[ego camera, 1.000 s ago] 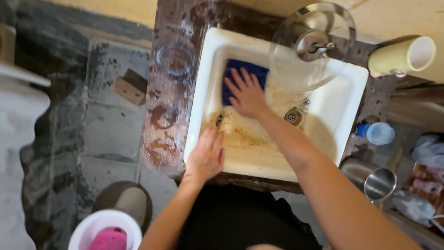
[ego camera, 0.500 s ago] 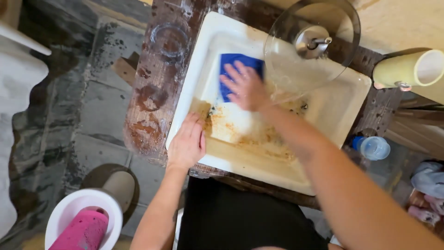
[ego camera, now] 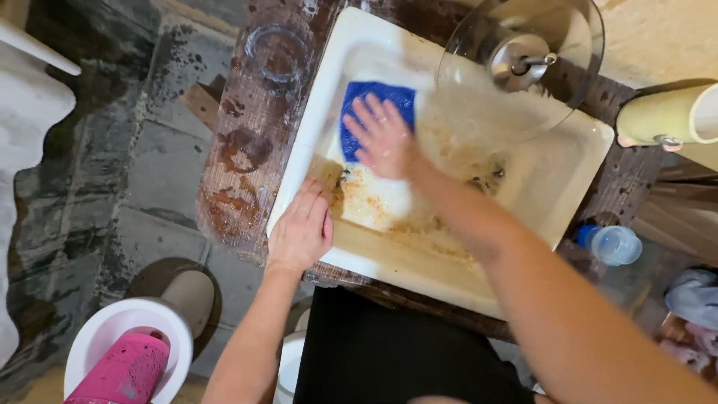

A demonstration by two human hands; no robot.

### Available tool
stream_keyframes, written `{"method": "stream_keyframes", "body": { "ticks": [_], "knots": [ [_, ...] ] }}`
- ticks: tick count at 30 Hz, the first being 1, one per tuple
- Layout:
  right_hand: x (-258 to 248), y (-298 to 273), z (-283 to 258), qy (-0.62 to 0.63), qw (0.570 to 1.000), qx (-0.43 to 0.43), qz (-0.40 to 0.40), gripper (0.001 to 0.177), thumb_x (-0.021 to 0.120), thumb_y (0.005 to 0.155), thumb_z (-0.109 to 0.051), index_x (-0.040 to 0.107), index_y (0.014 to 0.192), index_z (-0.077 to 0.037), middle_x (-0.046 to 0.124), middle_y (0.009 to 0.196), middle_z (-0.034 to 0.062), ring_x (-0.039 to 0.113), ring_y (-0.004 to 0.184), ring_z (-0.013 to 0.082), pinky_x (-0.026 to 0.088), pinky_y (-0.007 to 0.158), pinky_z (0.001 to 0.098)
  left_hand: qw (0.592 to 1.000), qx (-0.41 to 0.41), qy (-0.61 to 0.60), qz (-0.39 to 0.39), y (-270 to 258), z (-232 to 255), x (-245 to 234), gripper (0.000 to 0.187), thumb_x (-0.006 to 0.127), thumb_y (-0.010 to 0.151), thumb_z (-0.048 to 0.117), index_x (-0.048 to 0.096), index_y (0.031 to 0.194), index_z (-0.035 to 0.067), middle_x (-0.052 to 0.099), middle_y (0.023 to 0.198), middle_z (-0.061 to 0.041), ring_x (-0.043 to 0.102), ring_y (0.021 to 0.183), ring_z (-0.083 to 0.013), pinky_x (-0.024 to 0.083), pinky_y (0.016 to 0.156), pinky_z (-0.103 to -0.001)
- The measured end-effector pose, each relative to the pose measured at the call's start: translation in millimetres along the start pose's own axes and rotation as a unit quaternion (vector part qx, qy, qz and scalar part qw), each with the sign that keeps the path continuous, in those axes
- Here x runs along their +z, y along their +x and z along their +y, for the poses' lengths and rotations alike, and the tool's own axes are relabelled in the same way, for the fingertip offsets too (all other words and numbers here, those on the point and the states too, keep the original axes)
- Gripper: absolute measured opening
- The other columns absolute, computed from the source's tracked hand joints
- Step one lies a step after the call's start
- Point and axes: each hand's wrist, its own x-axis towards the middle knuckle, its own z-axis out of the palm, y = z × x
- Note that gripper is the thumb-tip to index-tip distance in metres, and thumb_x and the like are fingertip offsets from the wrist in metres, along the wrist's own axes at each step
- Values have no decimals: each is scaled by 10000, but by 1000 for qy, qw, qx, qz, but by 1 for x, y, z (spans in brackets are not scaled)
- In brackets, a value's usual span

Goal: The person scrubs a white bathroom sink with a green sponge, rinses the sponge, and then wipes the sink basin and surrounding countertop with a blue cloth. The sink shows visible brown stains throughout the clip.

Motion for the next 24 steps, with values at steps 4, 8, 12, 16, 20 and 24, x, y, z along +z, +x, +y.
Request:
{"method": "stream_keyframes", "body": {
  "ticks": [4, 8, 12, 16, 20, 24],
  "knots": [
    [-21, -49, -36, 35, 995, -30, -92, 741, 576, 991, -458, 388, 1653, -183, 310, 1739, 167, 288, 1567, 444, 283, 1228, 592, 1000, 10, -12, 0, -1, 2, -3, 279, 583, 958, 115, 681, 1203, 25, 647, 1328, -171, 604, 1372, -339, 503, 1161, -405],
    [-23, -130, 34, 45, 992, 38, -114, 894, 691, 881, -436, 343, 1684, -250, 314, 1740, 141, 376, 1512, 478, 339, 1198, 627, 999, 6, -28, 19, 0, 4, -5, 254, 579, 948, 78, 696, 1160, 2, 670, 1307, -196, 634, 1332, -354, 531, 1119, -408],
    [0, -84, 70, 33, 992, 97, -75, 823, 586, 923, -394, 360, 1691, -202, 313, 1750, 120, 447, 1491, 413, 385, 1196, 532, 999, -1, -23, 27, -5, -1, 2, 233, 581, 950, 111, 687, 1134, 16, 668, 1300, -175, 637, 1328, -333, 528, 1119, -382],
    [-1, 9, 60, -24, 998, 65, -8, 663, 505, 1028, -483, 434, 1655, -278, 430, 1706, -26, 566, 1437, 161, 607, 841, 340, 1000, 7, -22, 20, -4, -1, -1, 206, 576, 937, 93, 684, 1091, 9, 670, 1296, -177, 649, 1318, -335, 546, 1093, -388],
    [-24, -22, 86, 346, 922, 168, -51, 616, 422, 1141, -340, 301, 1721, -174, 352, 1733, 75, 459, 1486, 284, 518, 1097, 415, 999, 22, -18, 32, -5, -1, -2, 159, 572, 938, 77, 690, 1012, 0, 683, 1271, -181, 663, 1299, -346, 566, 1068, -385],
    [-58, -128, 108, 82, 956, 224, -171, 514, 484, 1046, -459, 482, 1511, -242, 513, 1514, 1, 546, 1365, 242, 486, 999, 421, 999, 11, -28, 41, 4, 6, -8, 146, 586, 931, 71, 700, 996, 7, 690, 1237, -174, 672, 1283, -332, 573, 1064, -365]
  ]
}}
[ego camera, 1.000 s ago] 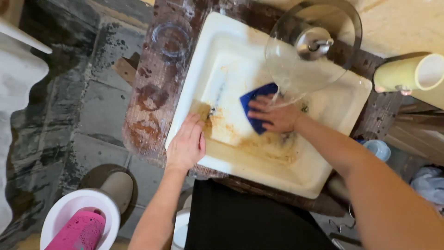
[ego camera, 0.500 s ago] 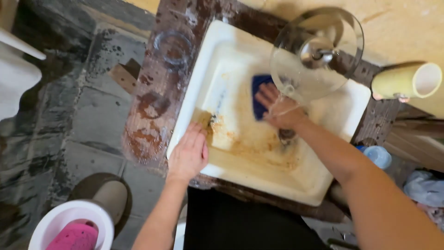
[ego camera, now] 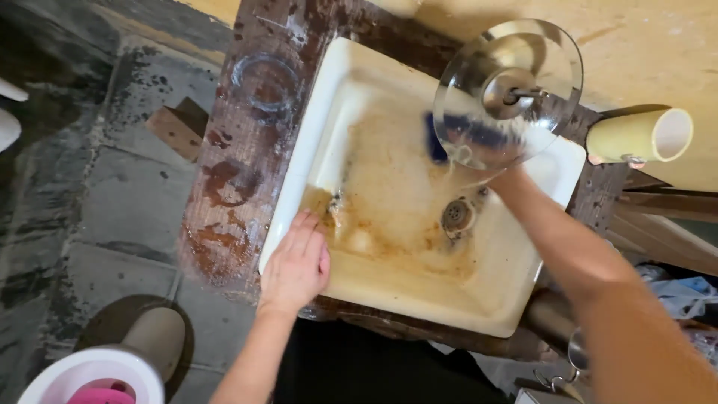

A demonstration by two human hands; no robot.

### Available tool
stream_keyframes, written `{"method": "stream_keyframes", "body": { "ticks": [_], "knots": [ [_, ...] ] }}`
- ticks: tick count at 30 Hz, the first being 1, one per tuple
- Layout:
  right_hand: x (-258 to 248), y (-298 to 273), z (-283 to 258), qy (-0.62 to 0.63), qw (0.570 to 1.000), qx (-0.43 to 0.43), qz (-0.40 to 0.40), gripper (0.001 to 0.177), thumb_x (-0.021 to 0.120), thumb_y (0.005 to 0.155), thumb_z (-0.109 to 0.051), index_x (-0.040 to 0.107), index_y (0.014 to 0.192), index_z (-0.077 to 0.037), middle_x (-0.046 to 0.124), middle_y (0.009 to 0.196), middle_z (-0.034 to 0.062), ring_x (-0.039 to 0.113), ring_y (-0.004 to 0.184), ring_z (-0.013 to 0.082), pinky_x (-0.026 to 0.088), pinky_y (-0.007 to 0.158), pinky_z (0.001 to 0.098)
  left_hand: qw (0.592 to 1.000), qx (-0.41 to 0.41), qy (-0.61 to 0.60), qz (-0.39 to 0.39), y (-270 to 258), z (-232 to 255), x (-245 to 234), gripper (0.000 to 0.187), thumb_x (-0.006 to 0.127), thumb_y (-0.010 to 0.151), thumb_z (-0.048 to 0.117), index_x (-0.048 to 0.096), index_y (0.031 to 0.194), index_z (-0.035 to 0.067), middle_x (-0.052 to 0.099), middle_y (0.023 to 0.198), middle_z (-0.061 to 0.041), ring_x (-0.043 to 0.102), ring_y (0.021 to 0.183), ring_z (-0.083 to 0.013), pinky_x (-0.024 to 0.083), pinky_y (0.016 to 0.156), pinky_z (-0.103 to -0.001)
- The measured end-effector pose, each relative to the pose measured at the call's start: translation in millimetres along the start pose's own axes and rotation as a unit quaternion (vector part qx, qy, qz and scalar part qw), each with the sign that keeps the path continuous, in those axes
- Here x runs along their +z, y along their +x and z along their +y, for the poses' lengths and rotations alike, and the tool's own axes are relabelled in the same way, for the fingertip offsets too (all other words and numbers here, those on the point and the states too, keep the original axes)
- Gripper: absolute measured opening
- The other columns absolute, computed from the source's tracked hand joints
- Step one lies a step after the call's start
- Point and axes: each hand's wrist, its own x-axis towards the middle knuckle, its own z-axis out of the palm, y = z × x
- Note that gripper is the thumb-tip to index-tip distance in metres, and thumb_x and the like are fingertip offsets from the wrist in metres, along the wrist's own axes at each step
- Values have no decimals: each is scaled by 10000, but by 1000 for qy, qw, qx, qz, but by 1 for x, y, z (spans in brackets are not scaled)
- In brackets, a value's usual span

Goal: The person scrubs a white bathroom sink with a green sponge, rinses the sponge, and then wipes the sink basin and surrounding countertop with a blue cloth. The sink shows visible brown stains throughout the clip.

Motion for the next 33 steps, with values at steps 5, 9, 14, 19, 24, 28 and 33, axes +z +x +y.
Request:
{"method": "stream_keyframes", "body": {
  "ticks": [5, 9, 14, 19, 24, 28, 33],
  "knots": [
    [-10, 47, -33, -387, 913, 56, 112, 398, 581, 1013, -530, 692, 1334, -322, 671, 1338, -24, 662, 1249, 262, 476, 789, 441, 999, 2, 15, 32, -2, -2, 5, 190, 605, 872, 81, 708, 1015, 12, 700, 1225, -163, 689, 1260, -325, 598, 1021, -366],
    [-20, 144, -112, -346, 877, -39, 333, 369, 584, 1178, -373, 598, 1539, -300, 543, 1567, 96, 640, 1349, 382, 535, 693, 457, 995, -29, -54, -80, -1, -3, -6, 165, 577, 888, 47, 690, 986, -23, 686, 1314, -207, 603, 1377, -344, 580, 1049, -416],
    [52, 108, -35, -213, 964, 134, 83, 531, 336, 1243, -258, 158, 1716, -421, 117, 1792, 68, 256, 1643, 407, 149, 1253, 658, 997, -20, -56, -59, 3, -2, -13, 83, 552, 877, 4, 632, 862, 16, 689, 1319, -204, 627, 1356, -345, 616, 990, -417],
    [-17, 76, -85, -259, 875, -42, 407, 466, 660, 1084, -333, 636, 1512, -151, 524, 1479, 264, 532, 1332, 433, 399, 1066, 582, 998, 12, 16, 62, 4, -4, 1, 215, 626, 861, 75, 727, 1038, 7, 714, 1172, -175, 708, 1219, -331, 610, 1004, -381],
    [-10, 179, -149, -277, 828, 85, 479, 630, 202, 1148, -538, 612, 1508, -223, 607, 1401, 111, 566, 1255, 355, 404, 945, 526, 999, 9, 16, 50, -2, -7, 5, 230, 598, 884, 74, 725, 1059, -5, 714, 1190, -179, 699, 1241, -330, 601, 1020, -379],
    [3, 195, -189, -52, 905, 75, 416, 605, 164, 1147, -448, 495, 1617, -261, 376, 1680, 17, 284, 1548, 285, 133, 1221, 492, 999, 14, 21, 36, 0, -2, 1, 226, 562, 920, 63, 708, 1075, -11, 700, 1224, -189, 674, 1280, -341, 588, 1040, -371],
    [78, 136, -242, 199, 907, -71, 366, 620, 438, 999, -15, 378, 1614, 40, 209, 1726, 311, 217, 1592, 492, 193, 1317, 597, 998, -2, 62, -18, -7, -1, 3, 278, 482, 994, 99, 610, 1237, 54, 586, 1434, -194, 519, 1459, -373, 499, 1182, -409]
  ]
}}
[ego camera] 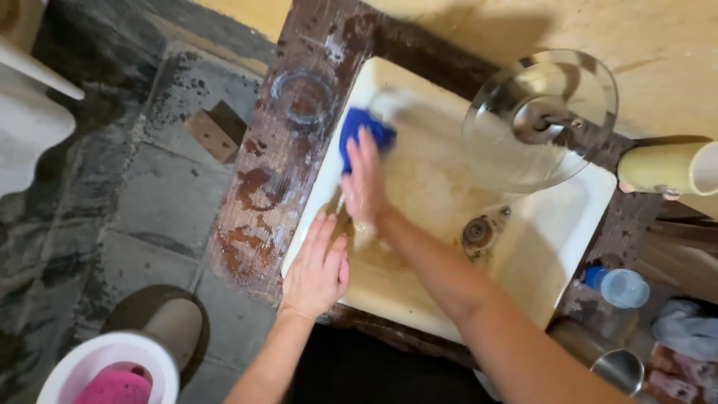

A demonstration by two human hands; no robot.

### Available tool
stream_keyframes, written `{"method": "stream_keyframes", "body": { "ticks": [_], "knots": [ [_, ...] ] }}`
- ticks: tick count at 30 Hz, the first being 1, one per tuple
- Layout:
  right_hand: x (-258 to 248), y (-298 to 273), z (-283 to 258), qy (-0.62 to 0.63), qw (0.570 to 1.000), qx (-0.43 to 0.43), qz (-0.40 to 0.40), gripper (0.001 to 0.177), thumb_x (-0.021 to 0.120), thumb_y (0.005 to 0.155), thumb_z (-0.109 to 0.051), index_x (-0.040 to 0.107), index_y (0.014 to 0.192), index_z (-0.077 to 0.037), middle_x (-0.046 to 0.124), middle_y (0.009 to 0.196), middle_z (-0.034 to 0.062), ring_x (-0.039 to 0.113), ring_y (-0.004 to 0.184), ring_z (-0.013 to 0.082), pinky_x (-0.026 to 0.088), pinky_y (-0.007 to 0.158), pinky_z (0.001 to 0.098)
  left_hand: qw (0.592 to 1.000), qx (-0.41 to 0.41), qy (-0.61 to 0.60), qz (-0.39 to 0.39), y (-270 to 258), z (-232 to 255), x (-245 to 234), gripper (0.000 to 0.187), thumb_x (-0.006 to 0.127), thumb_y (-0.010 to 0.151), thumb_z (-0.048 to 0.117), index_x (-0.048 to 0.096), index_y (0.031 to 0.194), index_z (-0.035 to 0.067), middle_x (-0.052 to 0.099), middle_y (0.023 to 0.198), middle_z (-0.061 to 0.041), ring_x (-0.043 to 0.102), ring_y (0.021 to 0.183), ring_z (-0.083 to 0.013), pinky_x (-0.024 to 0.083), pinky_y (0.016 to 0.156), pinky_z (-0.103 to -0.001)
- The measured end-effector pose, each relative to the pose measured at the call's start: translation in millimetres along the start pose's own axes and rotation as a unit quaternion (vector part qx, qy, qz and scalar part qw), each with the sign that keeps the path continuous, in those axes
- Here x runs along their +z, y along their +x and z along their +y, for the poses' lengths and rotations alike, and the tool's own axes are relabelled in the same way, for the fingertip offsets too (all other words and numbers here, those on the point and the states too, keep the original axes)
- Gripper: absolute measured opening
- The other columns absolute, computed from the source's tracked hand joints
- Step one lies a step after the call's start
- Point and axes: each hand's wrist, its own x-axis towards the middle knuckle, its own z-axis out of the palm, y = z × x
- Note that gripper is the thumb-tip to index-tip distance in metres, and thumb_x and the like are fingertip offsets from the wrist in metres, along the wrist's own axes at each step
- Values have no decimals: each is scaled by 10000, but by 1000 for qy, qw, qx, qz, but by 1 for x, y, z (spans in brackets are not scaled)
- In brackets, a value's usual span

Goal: The person scrubs a white bathroom sink with a green sponge, rinses the sponge, and then wipes the sink basin and surrounding countertop with a blue cloth. The sink shows visible brown stains throughout the clip.

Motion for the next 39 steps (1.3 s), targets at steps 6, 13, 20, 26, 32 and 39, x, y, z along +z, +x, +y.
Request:
{"method": "stream_keyframes", "body": {
  "ticks": [6, 13, 20, 26, 32, 39],
  "knots": [
    [16, 11, 63, -130, 983, -131, -7, 693, 600, 925, -178, 418, 1454, 230, 372, 1493, 538, 417, 1386, 683, 368, 1181, 744, 997, 15, -51, 56, 8, -2, -1, 274, 511, 1014, 134, 574, 1250, 12, 542, 1494, -267, 520, 1431, -474, 477, 1180, -500],
    [-81, 20, 80, -216, 967, -108, -86, 535, 522, 1073, -411, 595, 1516, -120, 567, 1537, 153, 562, 1395, 333, 423, 1175, 475, 998, 15, -27, 53, 12, -4, 3, 328, 560, 959, 129, 603, 1249, -18, 555, 1492, -299, 534, 1415, -513, 477, 1187, -558],
    [-217, -27, 15, -330, 865, 239, -295, 368, 597, 962, -368, 760, 1149, -96, 794, 893, 185, 796, 890, 394, 581, 802, 543, 997, 20, -49, 49, 14, 1, -6, 376, 581, 914, 95, 599, 1269, -28, 543, 1458, -320, 502, 1420, -535, 445, 1201, -589],
    [-127, -58, 106, -225, 960, -33, -161, 628, 346, 1056, -427, 519, 1630, -239, 455, 1674, 121, 474, 1473, 404, 362, 1186, 534, 997, 3, -23, 75, 12, 3, -5, 389, 590, 904, 140, 648, 1259, -7, 580, 1468, -300, 558, 1388, -501, 444, 1198, -570],
    [-92, -30, 33, -276, 928, -107, -227, 693, 547, 1023, -405, 413, 1679, -224, 386, 1699, 187, 422, 1487, 460, 378, 1170, 579, 997, 3, -29, 65, 14, 2, -7, 373, 593, 905, 125, 647, 1245, -17, 565, 1484, -307, 526, 1421, -506, 423, 1222, -594],
    [-174, -78, 92, -147, 913, -7, -381, 773, 611, 934, -430, 363, 1666, -420, 321, 1759, 79, 335, 1555, 451, 361, 1202, 602, 997, 5, -13, 76, 17, 2, -6, 331, 604, 899, 111, 663, 1200, -14, 611, 1418, -301, 564, 1389, -495, 447, 1206, -572]
  ]
}}
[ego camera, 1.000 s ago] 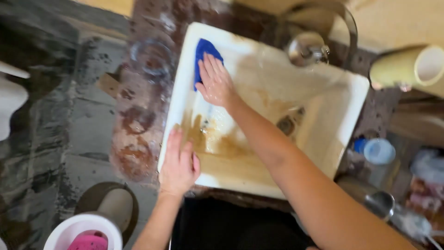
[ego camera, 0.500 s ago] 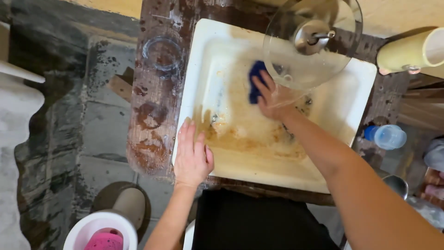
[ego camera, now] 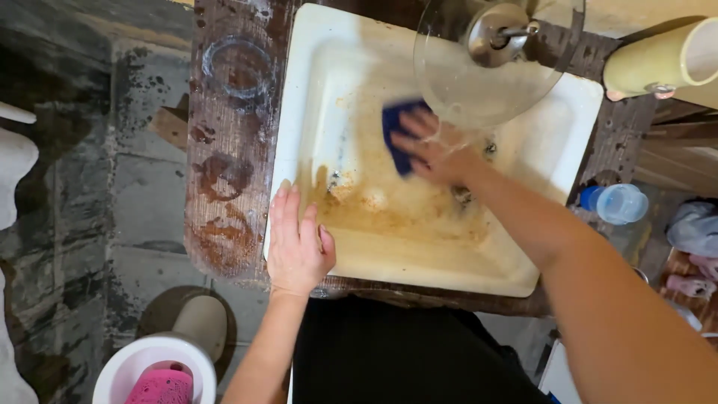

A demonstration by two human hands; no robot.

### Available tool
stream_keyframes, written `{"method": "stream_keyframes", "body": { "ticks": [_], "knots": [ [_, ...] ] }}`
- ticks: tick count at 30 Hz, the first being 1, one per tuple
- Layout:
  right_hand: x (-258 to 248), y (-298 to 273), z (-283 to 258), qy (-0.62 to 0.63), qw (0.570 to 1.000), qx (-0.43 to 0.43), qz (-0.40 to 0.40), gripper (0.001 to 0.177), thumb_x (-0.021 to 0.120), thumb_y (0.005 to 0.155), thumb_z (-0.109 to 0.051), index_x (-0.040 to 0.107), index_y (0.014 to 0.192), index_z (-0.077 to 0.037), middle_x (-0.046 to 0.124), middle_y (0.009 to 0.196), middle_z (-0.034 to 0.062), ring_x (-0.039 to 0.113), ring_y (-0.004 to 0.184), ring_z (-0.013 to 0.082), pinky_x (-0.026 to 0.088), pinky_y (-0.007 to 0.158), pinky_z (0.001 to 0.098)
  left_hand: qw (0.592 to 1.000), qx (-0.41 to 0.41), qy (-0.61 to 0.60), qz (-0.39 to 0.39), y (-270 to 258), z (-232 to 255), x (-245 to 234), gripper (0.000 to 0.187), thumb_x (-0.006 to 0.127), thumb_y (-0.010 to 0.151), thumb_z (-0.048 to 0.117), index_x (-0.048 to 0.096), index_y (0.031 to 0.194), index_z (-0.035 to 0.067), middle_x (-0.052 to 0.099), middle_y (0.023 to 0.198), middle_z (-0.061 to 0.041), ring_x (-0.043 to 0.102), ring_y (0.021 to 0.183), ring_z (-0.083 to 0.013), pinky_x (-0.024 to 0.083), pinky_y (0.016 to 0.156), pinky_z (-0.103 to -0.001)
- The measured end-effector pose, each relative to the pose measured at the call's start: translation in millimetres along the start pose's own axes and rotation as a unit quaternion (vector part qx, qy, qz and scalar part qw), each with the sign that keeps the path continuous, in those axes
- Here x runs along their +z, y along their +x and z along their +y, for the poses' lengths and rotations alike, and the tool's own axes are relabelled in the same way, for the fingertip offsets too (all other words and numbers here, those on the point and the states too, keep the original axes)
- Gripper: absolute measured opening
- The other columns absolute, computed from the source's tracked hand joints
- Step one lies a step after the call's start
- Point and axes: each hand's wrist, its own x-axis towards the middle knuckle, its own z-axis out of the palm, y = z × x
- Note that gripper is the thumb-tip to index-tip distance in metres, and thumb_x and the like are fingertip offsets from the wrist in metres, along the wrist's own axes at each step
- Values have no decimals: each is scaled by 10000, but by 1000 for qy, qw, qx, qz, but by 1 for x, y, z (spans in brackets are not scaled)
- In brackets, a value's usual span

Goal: The person scrubs a white bathroom sink with a green sponge, rinses the sponge, and then wipes the sink basin and surrounding countertop with a blue cloth. The sink shows visible brown stains throughout the clip.

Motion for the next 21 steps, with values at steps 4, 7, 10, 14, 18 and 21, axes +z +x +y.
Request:
{"method": "stream_keyframes", "body": {
  "ticks": [4, 7, 10, 14, 18, 21],
  "knots": [
    [-8, 90, -45, -95, 992, 32, 73, 765, 639, 1021, -479, 330, 1696, -296, 177, 1775, 64, 222, 1590, 372, 325, 1254, 582, 999, -12, -7, -52, 2, 5, -14, 331, 584, 917, 77, 634, 1222, -41, 558, 1447, -320, 502, 1428, -512, 436, 1223, -614],
    [-8, 71, -81, -79, 991, -53, 91, 684, 609, 1039, -463, 406, 1649, -231, 245, 1747, 107, 256, 1575, 389, 339, 1236, 569, 998, -19, -1, -64, -5, 4, -11, 338, 577, 912, 75, 627, 1231, -28, 539, 1481, -308, 477, 1457, -493, 413, 1246, -601],
    [-11, 6, -59, -32, 984, -134, 111, 585, 536, 1031, -476, 511, 1594, -320, 398, 1725, 73, 405, 1541, 388, 349, 1199, 517, 998, -27, 17, -50, -9, 1, -6, 367, 595, 891, 127, 654, 1236, 16, 563, 1495, -266, 498, 1460, -458, 389, 1251, -569],
    [16, 0, 21, -58, 986, -47, 149, 646, 557, 1007, -464, 492, 1630, -306, 367, 1730, 94, 407, 1495, 454, 352, 1199, 554, 998, -31, 27, -43, -5, 0, 1, 418, 638, 855, 155, 655, 1252, 28, 568, 1472, -260, 505, 1456, -451, 368, 1263, -553],
    [15, 75, -47, -133, 966, -29, 219, 663, 685, 968, -463, 562, 1579, -237, 418, 1661, 158, 472, 1431, 466, 448, 1093, 558, 993, -40, 32, -107, -15, 1, -4, 447, 609, 890, 168, 605, 1314, 28, 513, 1533, -263, 446, 1499, -466, 329, 1277, -573],
    [17, 36, -57, -109, 966, -126, 199, 623, 167, 1129, -448, 437, 1662, -275, 386, 1709, 121, 366, 1537, 433, 353, 1194, 526, 997, -30, 38, -57, -6, -1, -2, 395, 613, 880, 182, 652, 1243, 33, 567, 1481, -258, 500, 1469, -452, 369, 1257, -557]
  ]
}}
